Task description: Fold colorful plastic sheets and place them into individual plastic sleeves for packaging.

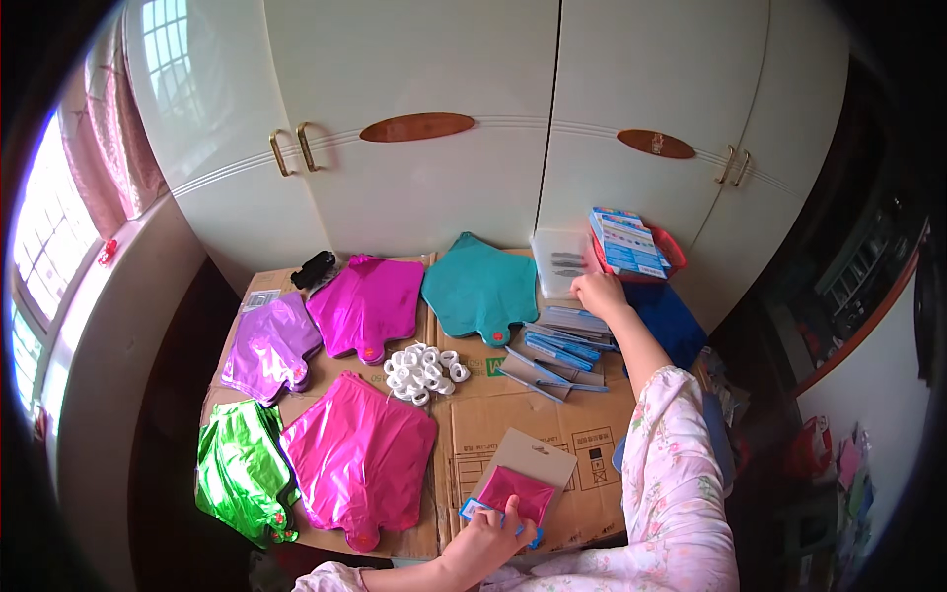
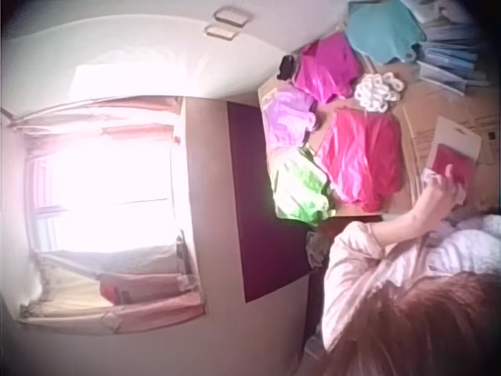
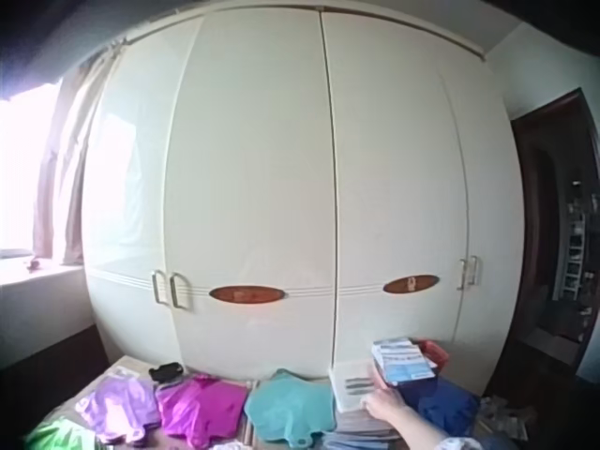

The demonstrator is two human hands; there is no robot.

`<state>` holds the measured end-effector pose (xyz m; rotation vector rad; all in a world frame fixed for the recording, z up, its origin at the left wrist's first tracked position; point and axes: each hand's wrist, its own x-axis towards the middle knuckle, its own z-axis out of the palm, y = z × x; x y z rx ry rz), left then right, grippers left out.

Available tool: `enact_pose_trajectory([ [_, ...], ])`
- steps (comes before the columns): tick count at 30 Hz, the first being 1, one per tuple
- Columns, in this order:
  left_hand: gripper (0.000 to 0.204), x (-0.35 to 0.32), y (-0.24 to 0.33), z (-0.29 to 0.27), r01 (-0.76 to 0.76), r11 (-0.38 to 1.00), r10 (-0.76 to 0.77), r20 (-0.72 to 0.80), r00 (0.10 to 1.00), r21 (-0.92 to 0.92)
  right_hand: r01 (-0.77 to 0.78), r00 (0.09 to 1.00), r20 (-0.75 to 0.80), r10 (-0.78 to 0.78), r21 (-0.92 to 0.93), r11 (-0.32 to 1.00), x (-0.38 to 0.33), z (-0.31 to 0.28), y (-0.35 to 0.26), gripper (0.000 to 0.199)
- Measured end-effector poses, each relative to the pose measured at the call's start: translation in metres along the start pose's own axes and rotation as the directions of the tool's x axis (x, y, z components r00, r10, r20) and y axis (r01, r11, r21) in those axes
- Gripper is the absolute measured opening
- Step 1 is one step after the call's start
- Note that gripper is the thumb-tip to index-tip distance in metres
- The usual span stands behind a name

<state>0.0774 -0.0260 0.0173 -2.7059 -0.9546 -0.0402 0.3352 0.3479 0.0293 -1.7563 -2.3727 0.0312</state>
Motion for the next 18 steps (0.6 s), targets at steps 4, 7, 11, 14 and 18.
enact_pose_trajectory([
  [4,0.032,0.002,-0.002,0.001,-0.035,0.999,0.035,-0.009,0.999,0.009,-0.025,0.999,-0.02,0.028,0.136,0.99,-0.005,-0.001,0.008,0.013],
  [7,0.026,0.008,0.0,0.0,-0.06,0.994,0.057,0.028,0.998,0.093,0.003,0.971,-0.236,0.026,0.121,0.993,-0.013,-0.005,0.008,0.016],
  [11,0.025,0.006,-0.001,0.005,-0.051,0.997,0.053,-0.045,0.998,0.058,0.161,0.862,-0.503,-0.071,0.138,0.977,-0.05,-0.034,-0.037,0.014],
  [14,0.024,0.006,-0.008,0.004,-0.055,0.998,0.053,-0.122,0.991,-0.01,0.379,0.715,-0.608,-0.345,-0.076,0.922,-0.111,-0.04,-0.078,0.017],
  [18,0.024,-0.001,-0.008,0.004,-0.045,0.993,0.026,-0.164,0.986,-0.111,0.517,0.747,-0.438,-0.501,-0.092,0.851,-0.2,-0.027,-0.124,0.007],
])
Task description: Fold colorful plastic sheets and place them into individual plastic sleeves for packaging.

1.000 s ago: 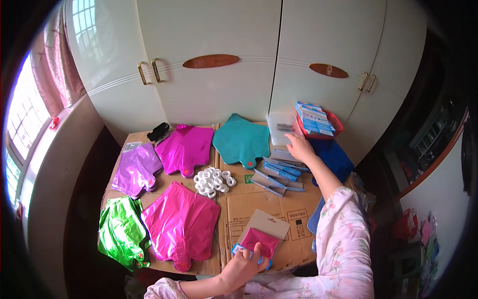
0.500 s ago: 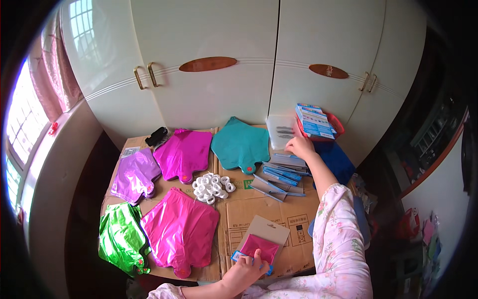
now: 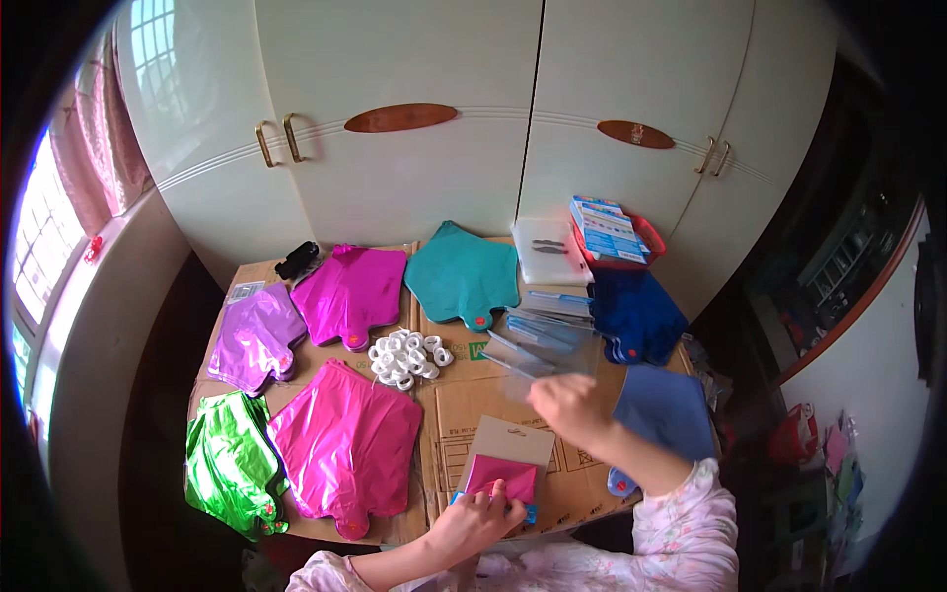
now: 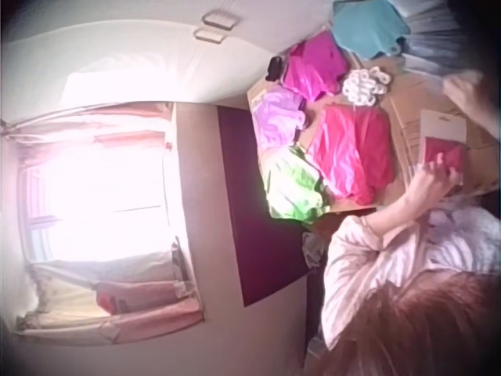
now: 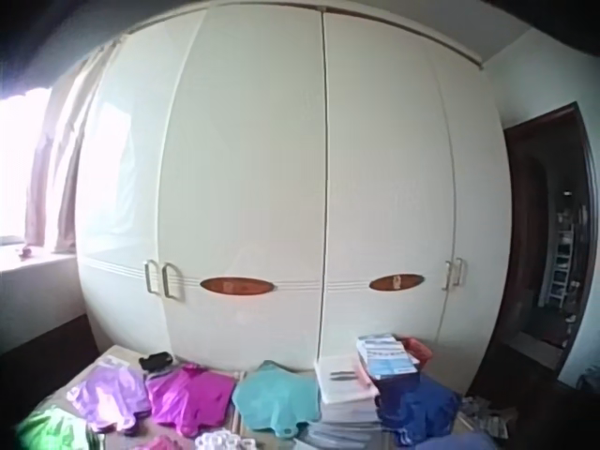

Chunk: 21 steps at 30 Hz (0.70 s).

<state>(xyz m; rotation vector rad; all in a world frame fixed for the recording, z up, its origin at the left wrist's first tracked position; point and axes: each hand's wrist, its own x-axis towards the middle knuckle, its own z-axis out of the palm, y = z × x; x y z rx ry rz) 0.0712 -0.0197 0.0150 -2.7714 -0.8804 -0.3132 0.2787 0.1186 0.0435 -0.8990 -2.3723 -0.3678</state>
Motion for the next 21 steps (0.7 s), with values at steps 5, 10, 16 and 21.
enact_pose_trajectory([
  [5,0.024,-0.007,0.009,-0.011,-0.012,0.999,0.013,0.019,1.0,-0.047,-0.039,0.993,0.107,0.044,-0.052,0.998,-0.039,0.009,-0.023,0.01],
  [10,0.025,-0.028,0.004,-0.016,0.003,0.997,-0.013,-0.135,0.991,-0.076,-0.175,0.969,0.189,0.161,0.058,0.983,-0.05,0.008,-0.033,0.014],
  [16,0.027,-0.057,0.006,-0.024,0.189,0.974,-0.2,-0.09,0.976,-0.122,-0.316,0.932,0.27,0.242,0.276,0.908,-0.057,0.004,-0.038,0.025],
  [21,0.025,-0.063,0.011,-0.02,0.281,0.957,-0.289,-0.142,0.947,-0.079,-0.313,0.943,0.221,0.25,0.325,0.892,-0.066,0.016,-0.044,0.025],
])
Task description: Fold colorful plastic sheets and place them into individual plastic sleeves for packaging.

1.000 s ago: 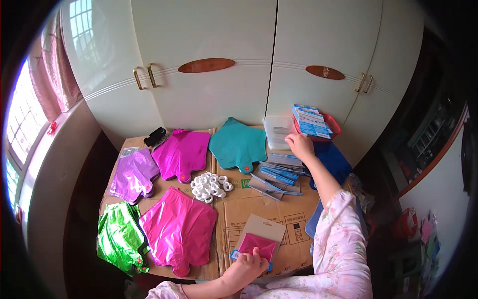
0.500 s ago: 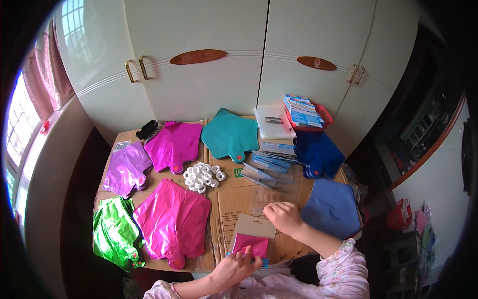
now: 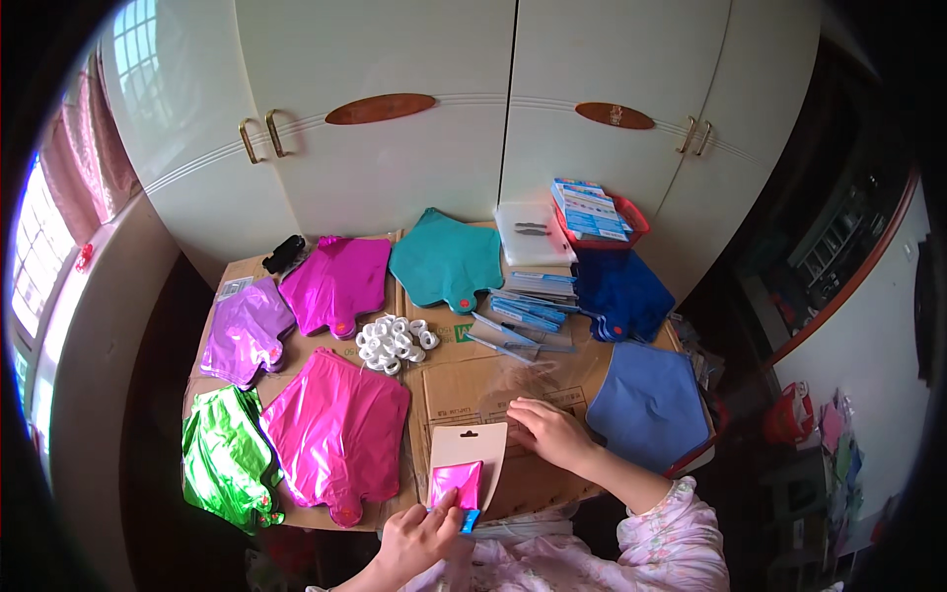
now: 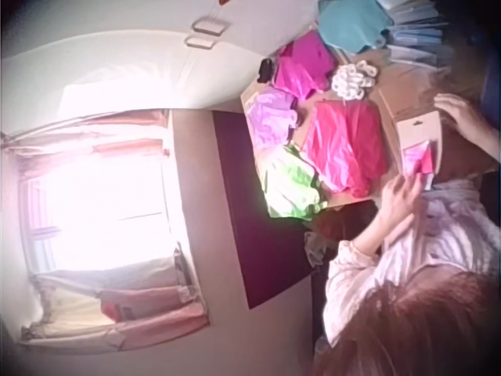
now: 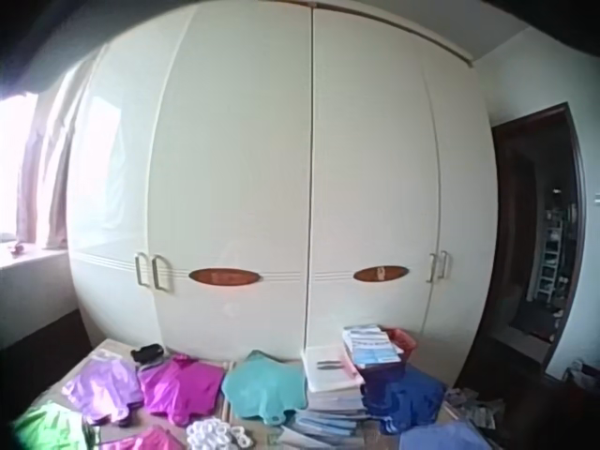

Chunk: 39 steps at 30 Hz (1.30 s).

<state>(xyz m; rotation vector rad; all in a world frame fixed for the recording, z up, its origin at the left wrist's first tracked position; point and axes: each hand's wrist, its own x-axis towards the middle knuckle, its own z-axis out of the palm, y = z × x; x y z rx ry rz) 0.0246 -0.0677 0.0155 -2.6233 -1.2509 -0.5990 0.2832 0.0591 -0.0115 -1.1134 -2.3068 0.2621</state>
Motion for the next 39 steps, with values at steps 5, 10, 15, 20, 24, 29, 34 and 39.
enact_pose_trajectory([
  [5,0.029,0.013,0.001,-0.002,-0.208,0.977,0.199,0.149,0.968,0.048,-0.081,0.996,-0.018,0.083,0.105,0.991,-0.004,0.004,-0.005,0.024],
  [10,0.029,0.021,-0.002,0.005,-0.288,0.954,0.276,0.126,0.953,0.083,-0.102,0.994,-0.025,0.109,0.201,0.974,-0.005,0.007,-0.004,0.018],
  [15,0.025,0.028,-0.006,0.001,-0.287,0.955,0.268,0.198,0.943,0.071,-0.125,0.99,-0.034,0.137,0.232,0.965,-0.007,0.008,0.0,0.016],
  [20,0.024,0.032,-0.007,0.0,-0.286,0.955,0.262,0.226,0.938,0.078,-0.045,0.99,-0.137,0.04,-0.036,0.998,-0.003,0.0,-0.013,0.023],
  [24,0.023,0.031,-0.006,0.001,-0.285,0.955,0.261,0.223,0.939,0.083,-0.075,0.989,-0.136,0.056,-0.138,0.988,-0.011,0.009,-0.011,0.028],
  [29,0.023,0.032,-0.007,0.002,-0.299,0.951,0.28,0.207,0.937,0.071,-0.048,0.99,-0.144,0.014,-0.239,0.97,-0.015,0.019,-0.016,0.027],
  [34,0.022,0.031,-0.009,0.004,-0.299,0.952,0.282,0.188,0.941,0.07,-0.013,0.992,-0.128,-0.019,-0.248,0.969,-0.012,0.017,-0.019,0.03],
  [39,0.022,0.033,-0.011,-0.006,-0.25,0.963,0.218,0.261,0.941,0.098,-0.029,0.992,-0.123,0.011,-0.143,0.989,-0.015,0.014,-0.026,0.03],
])
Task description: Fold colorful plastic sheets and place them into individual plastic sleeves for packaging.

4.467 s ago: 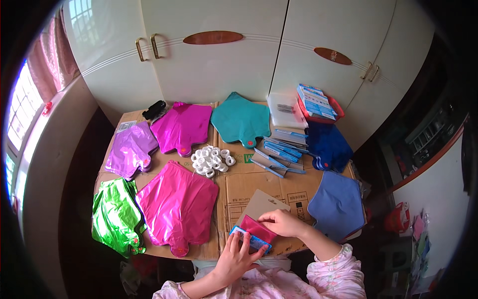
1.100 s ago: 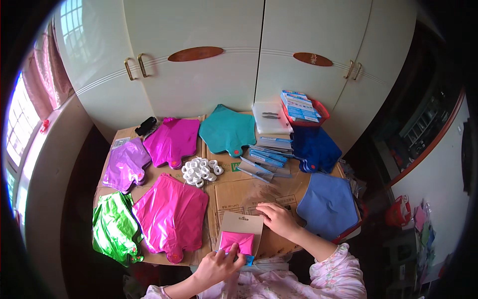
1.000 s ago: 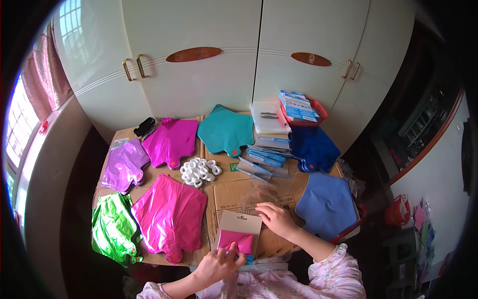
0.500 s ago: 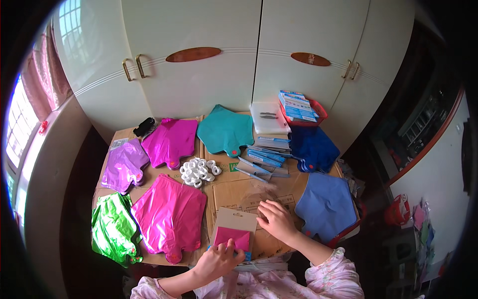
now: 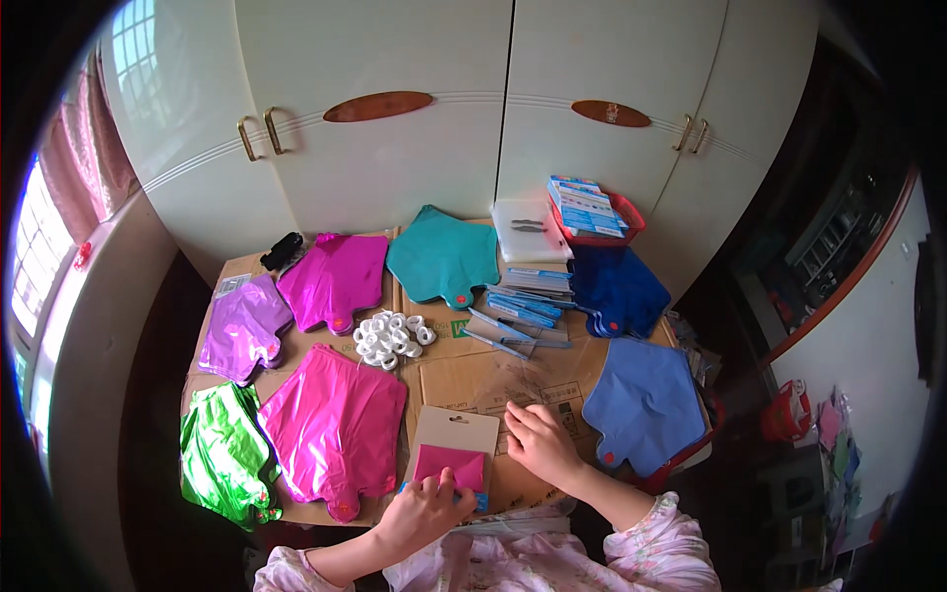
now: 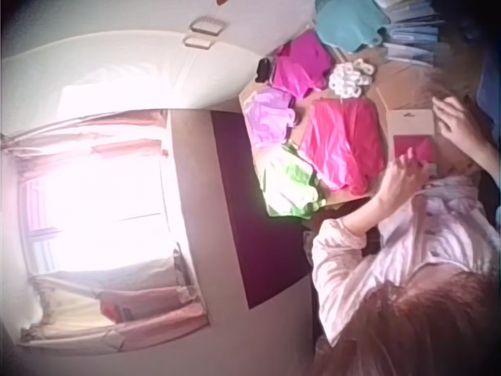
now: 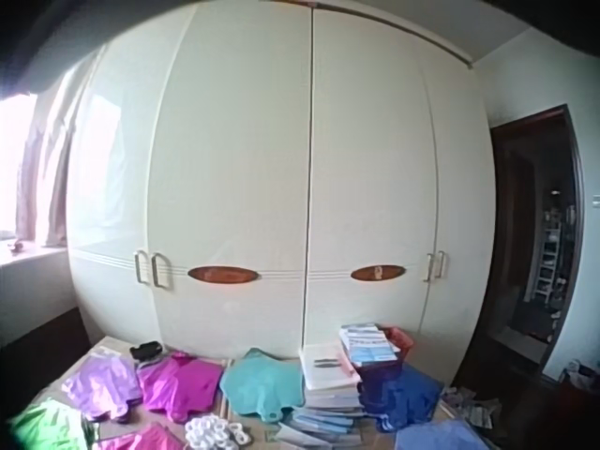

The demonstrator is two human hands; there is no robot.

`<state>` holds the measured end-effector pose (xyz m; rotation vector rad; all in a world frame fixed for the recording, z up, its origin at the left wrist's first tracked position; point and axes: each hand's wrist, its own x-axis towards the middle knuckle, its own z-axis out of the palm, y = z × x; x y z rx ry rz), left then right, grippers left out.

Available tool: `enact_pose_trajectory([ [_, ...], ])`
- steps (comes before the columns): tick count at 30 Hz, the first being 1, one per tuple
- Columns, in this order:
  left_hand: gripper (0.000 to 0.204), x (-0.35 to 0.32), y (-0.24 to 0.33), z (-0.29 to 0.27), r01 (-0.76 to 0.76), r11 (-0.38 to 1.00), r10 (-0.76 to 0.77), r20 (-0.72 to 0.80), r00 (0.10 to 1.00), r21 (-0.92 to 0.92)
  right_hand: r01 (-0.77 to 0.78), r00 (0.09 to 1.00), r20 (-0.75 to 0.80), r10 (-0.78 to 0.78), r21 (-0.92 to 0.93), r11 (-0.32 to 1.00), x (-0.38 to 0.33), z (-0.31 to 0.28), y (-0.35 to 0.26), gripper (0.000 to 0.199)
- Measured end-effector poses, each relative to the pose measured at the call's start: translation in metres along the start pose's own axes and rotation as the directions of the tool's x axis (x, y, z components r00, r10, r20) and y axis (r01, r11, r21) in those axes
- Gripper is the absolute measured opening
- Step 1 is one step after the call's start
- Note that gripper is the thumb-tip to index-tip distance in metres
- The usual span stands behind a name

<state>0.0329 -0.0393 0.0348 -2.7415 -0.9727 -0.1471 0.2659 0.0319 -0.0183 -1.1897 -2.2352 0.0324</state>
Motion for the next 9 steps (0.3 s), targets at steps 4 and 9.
enact_pose_trajectory([
  [4,0.022,-0.001,-0.003,-0.001,-0.035,0.999,0.035,0.009,0.999,0.015,-0.021,1.0,0.001,0.021,0.003,1.0,-0.004,0.007,0.0,0.031],
  [9,0.023,-0.004,-0.005,-0.006,-0.065,0.998,0.065,0.019,0.998,0.002,-0.261,0.962,0.164,0.22,0.3,0.918,-0.004,0.002,0.01,0.027],
])
